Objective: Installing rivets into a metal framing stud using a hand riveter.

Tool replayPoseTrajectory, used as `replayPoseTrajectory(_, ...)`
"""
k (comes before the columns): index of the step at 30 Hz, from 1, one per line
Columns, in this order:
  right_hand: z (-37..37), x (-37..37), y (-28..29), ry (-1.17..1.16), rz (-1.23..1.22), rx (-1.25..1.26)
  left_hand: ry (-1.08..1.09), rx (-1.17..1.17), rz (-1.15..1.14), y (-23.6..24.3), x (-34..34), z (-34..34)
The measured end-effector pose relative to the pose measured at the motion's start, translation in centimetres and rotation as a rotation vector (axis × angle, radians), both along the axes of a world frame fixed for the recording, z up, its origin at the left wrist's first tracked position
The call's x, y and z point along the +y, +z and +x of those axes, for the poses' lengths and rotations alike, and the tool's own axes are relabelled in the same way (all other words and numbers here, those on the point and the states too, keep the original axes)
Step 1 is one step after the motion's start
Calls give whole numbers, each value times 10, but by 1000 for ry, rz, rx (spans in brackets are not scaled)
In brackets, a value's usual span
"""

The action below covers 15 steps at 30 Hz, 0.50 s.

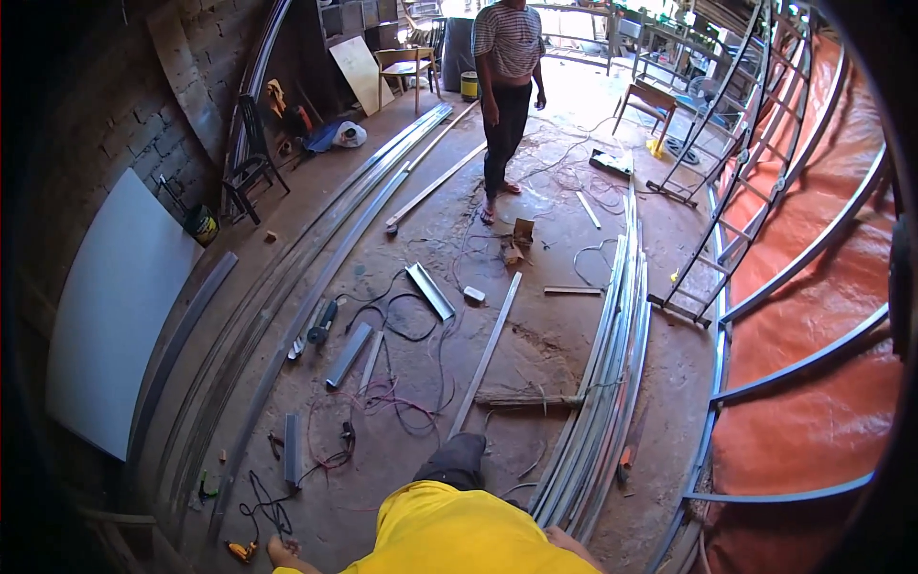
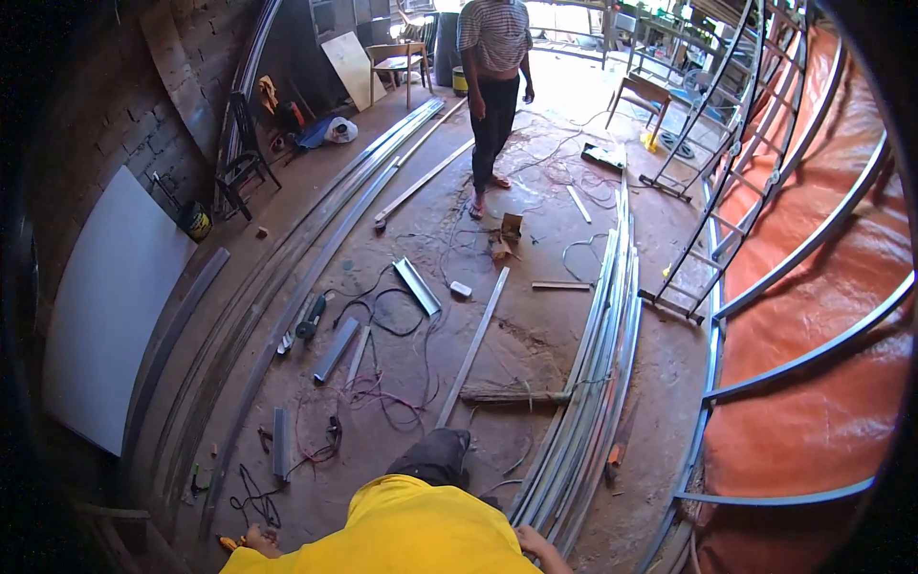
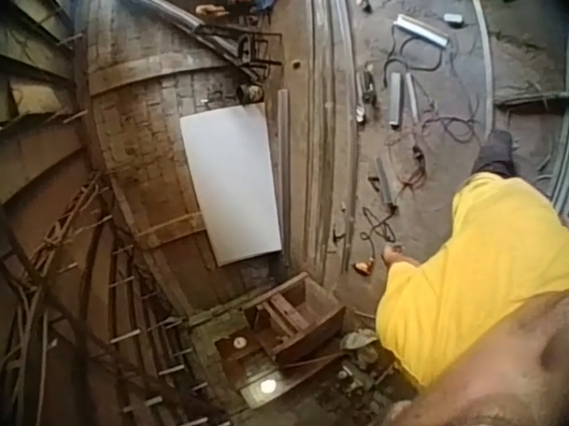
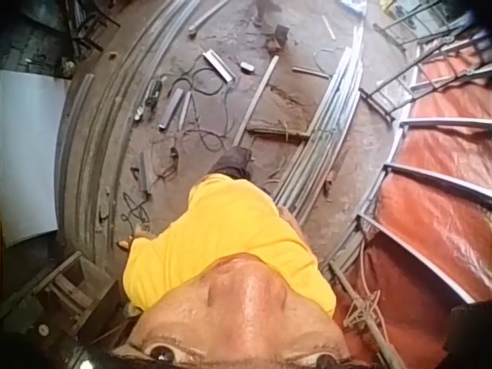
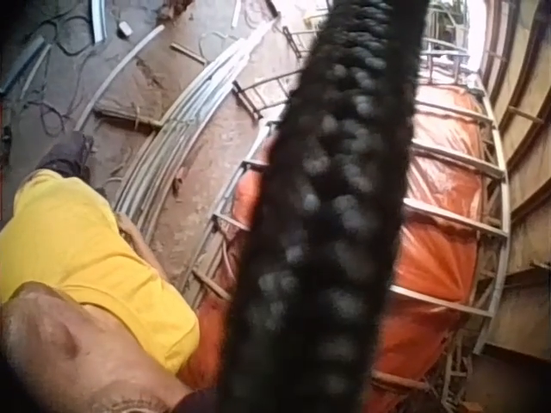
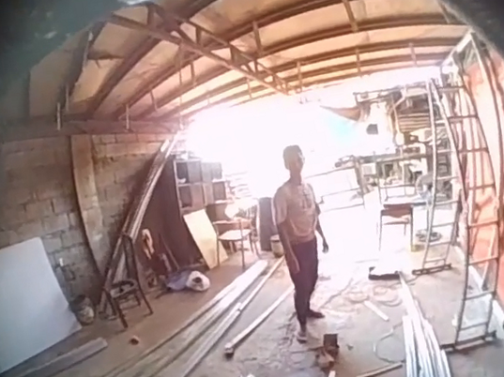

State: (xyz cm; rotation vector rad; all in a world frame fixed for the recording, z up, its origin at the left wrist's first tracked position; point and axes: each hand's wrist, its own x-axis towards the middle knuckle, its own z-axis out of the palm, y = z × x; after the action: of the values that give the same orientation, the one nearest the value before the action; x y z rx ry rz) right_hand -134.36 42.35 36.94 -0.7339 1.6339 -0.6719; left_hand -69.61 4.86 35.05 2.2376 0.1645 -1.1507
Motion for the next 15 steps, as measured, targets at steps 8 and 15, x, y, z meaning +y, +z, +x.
replayPoseTrajectory(8,-57,-55,56,-405,206,89,-2096,461,-182,110,-42,-329)
replayPoseTrajectory(15,-122,-75,45,-717,190,174,-1911,519,350,-30,-81,-463)
